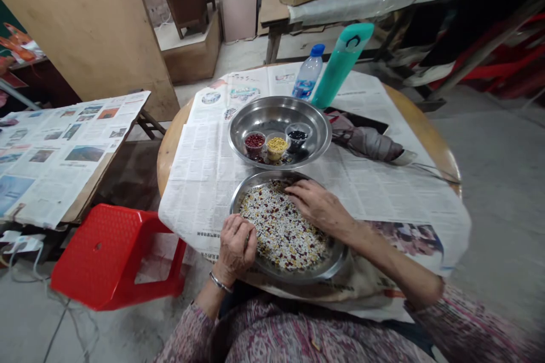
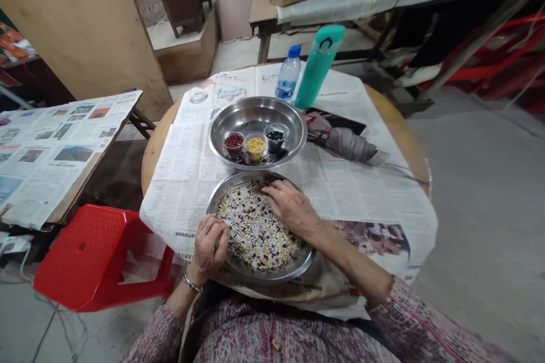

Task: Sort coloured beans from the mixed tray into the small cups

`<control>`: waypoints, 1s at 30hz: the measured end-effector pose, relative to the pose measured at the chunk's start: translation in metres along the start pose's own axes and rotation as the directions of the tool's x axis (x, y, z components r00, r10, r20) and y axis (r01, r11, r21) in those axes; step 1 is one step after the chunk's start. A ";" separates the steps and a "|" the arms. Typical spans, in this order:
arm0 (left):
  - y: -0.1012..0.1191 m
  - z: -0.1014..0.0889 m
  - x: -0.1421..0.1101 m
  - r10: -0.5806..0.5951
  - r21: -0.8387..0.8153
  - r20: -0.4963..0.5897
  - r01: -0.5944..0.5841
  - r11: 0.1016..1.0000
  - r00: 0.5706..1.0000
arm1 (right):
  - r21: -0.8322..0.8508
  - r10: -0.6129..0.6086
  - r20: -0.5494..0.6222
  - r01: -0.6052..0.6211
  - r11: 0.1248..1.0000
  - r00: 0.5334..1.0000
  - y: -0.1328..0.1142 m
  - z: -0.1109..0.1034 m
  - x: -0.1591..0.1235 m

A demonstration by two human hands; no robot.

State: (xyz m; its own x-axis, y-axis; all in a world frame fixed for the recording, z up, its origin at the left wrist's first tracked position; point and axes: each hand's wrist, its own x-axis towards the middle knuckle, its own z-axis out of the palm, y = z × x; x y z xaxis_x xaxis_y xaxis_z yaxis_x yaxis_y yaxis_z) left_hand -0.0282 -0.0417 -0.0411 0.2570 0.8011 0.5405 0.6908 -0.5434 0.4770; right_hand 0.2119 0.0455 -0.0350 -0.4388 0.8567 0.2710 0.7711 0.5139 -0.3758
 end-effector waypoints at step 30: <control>0.002 0.002 -0.003 -0.034 0.004 0.009 0.034 0.999 0.999 | 0.183 -0.302 0.277 0.258 0.949 0.912 -0.055 0.014 -0.042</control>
State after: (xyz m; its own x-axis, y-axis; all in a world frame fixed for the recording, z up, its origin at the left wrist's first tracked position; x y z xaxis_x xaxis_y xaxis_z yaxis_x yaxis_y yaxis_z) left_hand -0.0261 -0.0445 -0.0428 0.2393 0.8217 0.5173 0.7016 -0.5146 0.4929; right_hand 0.1814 -0.0185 -0.0381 -0.7611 0.6384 0.1148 0.5336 0.7168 -0.4488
